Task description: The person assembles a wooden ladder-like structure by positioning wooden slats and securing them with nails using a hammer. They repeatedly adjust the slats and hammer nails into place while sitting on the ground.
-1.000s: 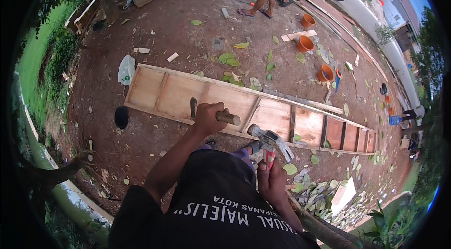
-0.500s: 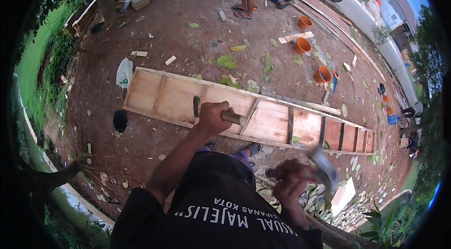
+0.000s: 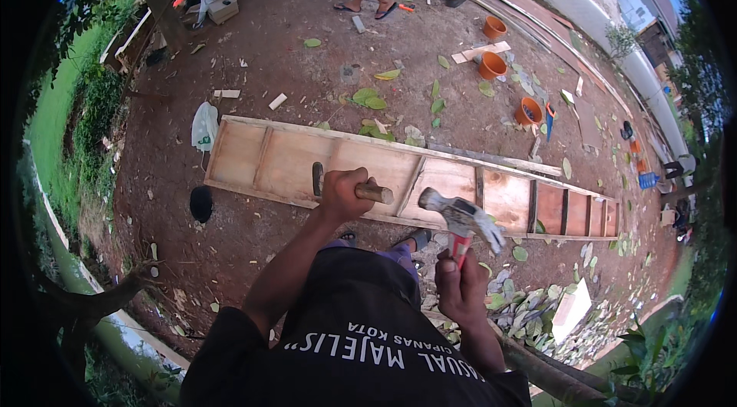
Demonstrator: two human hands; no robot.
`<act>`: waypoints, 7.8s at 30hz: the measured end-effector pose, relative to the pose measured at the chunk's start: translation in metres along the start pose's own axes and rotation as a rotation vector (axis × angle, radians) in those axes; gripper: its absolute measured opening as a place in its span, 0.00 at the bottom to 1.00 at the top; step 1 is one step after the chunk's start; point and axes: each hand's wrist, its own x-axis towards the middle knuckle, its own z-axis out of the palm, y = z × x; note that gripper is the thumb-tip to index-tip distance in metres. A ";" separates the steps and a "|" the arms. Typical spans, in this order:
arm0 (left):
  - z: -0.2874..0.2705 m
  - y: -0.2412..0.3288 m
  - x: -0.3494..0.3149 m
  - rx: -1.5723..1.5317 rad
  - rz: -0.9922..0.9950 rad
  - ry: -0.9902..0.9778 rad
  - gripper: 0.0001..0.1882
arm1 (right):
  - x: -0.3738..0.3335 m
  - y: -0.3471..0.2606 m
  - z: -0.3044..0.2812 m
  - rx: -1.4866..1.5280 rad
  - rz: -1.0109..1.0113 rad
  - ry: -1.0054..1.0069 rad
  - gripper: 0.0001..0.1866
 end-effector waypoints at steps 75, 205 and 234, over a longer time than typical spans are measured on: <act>0.001 0.006 -0.001 0.035 -0.179 -0.055 0.05 | 0.022 -0.026 -0.015 0.348 -0.274 0.192 0.18; -0.007 0.030 -0.006 -0.379 -0.419 -0.001 0.18 | -0.017 -0.040 0.007 0.489 -0.025 0.234 0.31; -0.021 0.033 0.013 -0.185 -0.331 -0.051 0.19 | 0.013 -0.019 0.020 -0.044 0.059 -0.106 0.17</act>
